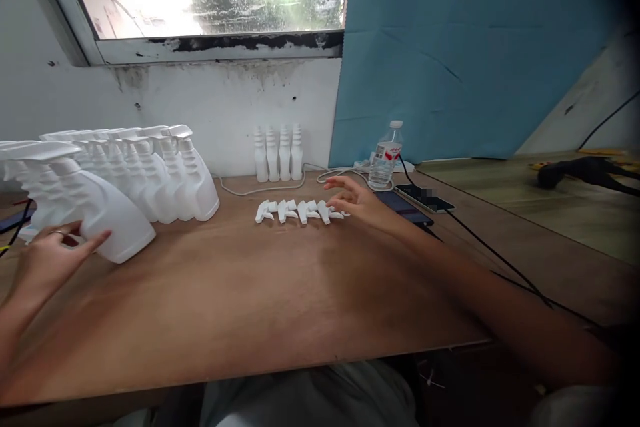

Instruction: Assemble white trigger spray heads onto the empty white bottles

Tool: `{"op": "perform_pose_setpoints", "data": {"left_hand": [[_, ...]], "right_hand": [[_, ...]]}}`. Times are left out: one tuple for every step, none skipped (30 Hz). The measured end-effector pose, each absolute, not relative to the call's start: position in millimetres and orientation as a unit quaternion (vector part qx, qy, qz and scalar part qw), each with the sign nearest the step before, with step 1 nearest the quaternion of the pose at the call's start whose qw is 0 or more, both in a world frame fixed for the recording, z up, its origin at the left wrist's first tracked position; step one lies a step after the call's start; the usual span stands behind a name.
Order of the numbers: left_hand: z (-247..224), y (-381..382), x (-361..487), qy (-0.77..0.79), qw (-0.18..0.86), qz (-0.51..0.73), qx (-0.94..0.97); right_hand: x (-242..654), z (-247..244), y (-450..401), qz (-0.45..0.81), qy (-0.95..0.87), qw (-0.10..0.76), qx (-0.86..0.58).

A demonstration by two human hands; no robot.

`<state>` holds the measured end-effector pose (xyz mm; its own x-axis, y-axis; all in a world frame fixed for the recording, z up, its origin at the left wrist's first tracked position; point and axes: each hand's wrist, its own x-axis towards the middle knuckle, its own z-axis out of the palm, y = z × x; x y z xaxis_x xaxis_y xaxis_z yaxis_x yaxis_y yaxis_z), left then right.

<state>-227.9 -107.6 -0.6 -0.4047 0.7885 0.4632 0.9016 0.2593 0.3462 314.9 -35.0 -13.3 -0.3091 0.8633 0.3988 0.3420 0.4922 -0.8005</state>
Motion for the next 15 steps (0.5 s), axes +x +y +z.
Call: {"op": "perform_pose_setpoints", "data": {"left_hand": [[1, -108, -232, -0.792, 0.107, -0.283, -0.530], [3, -108, -234, -0.796, 0.114, -0.279, -0.526], [4, -108, -235, -0.798, 0.123, -0.278, -0.520], [4, -108, -235, -0.799, 0.136, -0.280, -0.514], [4, -108, -235, -0.799, 0.149, -0.282, -0.510], [3, -108, -234, -0.799, 0.161, -0.281, -0.507], [2, -107, -233, -0.798, 0.166, -0.278, -0.508], [1, -106, -232, -0.797, 0.168, -0.275, -0.510], [0, -105, -232, -0.796, 0.170, -0.274, -0.511], [-2, -104, -231, -0.797, 0.170, -0.275, -0.510], [-3, -103, -230, -0.800, 0.167, -0.279, -0.505], [-4, -103, -230, -0.804, 0.161, -0.284, -0.497], [-6, -103, -229, -0.808, 0.150, -0.288, -0.492], [-7, -103, -230, -0.811, 0.140, -0.292, -0.487], [-8, -103, -231, -0.813, 0.137, -0.294, -0.483]], "right_hand": [[322, -16, -31, 0.283, -0.749, 0.428, -0.418], [328, -19, -28, 0.256, -0.753, 0.425, -0.432], [334, -22, -24, 0.224, -0.760, 0.420, -0.443], [339, -25, -21, 0.189, -0.768, 0.414, -0.451], [344, -28, -18, 0.157, -0.777, 0.406, -0.456], [348, -31, -15, 0.131, -0.787, 0.395, -0.456], [352, -34, -13, 0.112, -0.797, 0.384, -0.452], [355, -37, -11, 0.097, -0.807, 0.375, -0.446], [358, -40, -9, 0.083, -0.816, 0.366, -0.439], [359, -41, -8, 0.068, -0.825, 0.357, -0.433], [361, -43, -7, 0.052, -0.832, 0.348, -0.428], [362, -43, -7, 0.036, -0.839, 0.338, -0.426], [362, -43, -6, 0.017, -0.845, 0.322, -0.427], [363, -43, -6, -0.002, -0.849, 0.302, -0.433], [364, -43, -5, -0.018, -0.852, 0.280, -0.442]]}}
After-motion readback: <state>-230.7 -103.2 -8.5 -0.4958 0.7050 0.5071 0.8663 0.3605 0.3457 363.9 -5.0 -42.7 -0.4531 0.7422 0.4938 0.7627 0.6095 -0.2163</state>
